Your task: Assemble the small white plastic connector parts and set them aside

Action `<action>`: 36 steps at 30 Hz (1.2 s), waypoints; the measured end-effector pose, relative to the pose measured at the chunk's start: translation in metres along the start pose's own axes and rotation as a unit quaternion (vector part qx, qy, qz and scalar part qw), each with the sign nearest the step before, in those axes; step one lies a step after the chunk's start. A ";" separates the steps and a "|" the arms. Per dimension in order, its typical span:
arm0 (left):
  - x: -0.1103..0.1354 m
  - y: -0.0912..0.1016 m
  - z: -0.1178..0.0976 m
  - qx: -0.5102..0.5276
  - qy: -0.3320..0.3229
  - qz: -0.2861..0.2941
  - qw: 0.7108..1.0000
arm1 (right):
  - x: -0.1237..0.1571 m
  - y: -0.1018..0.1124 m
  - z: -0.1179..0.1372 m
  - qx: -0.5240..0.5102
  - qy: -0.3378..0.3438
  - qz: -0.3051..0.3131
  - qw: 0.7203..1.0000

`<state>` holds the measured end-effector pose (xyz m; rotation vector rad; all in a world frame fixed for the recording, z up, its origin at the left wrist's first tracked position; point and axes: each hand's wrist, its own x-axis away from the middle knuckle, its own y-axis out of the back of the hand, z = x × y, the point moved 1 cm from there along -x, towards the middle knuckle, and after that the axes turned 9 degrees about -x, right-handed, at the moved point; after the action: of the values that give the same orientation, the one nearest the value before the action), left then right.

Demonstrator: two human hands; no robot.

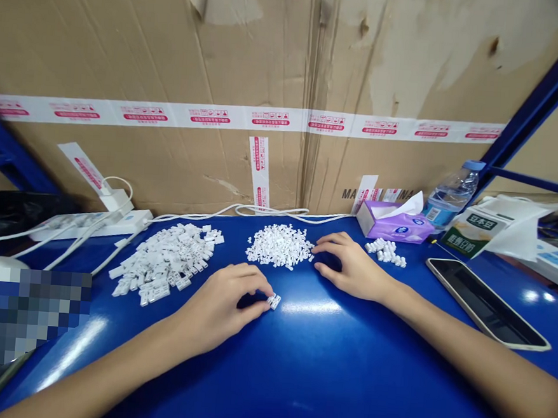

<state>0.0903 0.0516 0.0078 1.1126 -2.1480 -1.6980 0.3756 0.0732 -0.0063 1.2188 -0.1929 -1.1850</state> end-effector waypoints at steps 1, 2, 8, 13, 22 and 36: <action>0.000 0.001 0.001 0.017 0.015 0.005 1.000 | 0.000 0.000 0.000 0.000 -0.001 0.000 1.000; -0.001 0.002 0.001 0.029 0.029 0.009 0.999 | 0.000 0.000 0.001 -0.001 -0.001 0.000 1.000; -0.006 0.003 -0.002 0.049 0.060 0.028 0.997 | -0.001 -0.001 0.002 -0.008 -0.003 0.003 1.000; -0.013 -0.008 -0.006 0.079 0.099 -0.008 0.992 | -0.001 -0.004 0.003 0.002 -0.022 0.017 1.000; -0.028 -0.019 -0.005 0.094 0.096 -0.036 0.990 | 0.000 -0.006 0.000 -0.004 -0.037 0.010 0.999; -0.015 -0.004 0.000 0.024 0.042 -0.016 0.999 | 0.000 -0.003 -0.001 -0.017 -0.044 -0.004 0.999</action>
<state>0.1032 0.0611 0.0084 1.2153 -2.1411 -1.5897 0.3746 0.0742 -0.0090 1.1395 -0.2325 -1.2439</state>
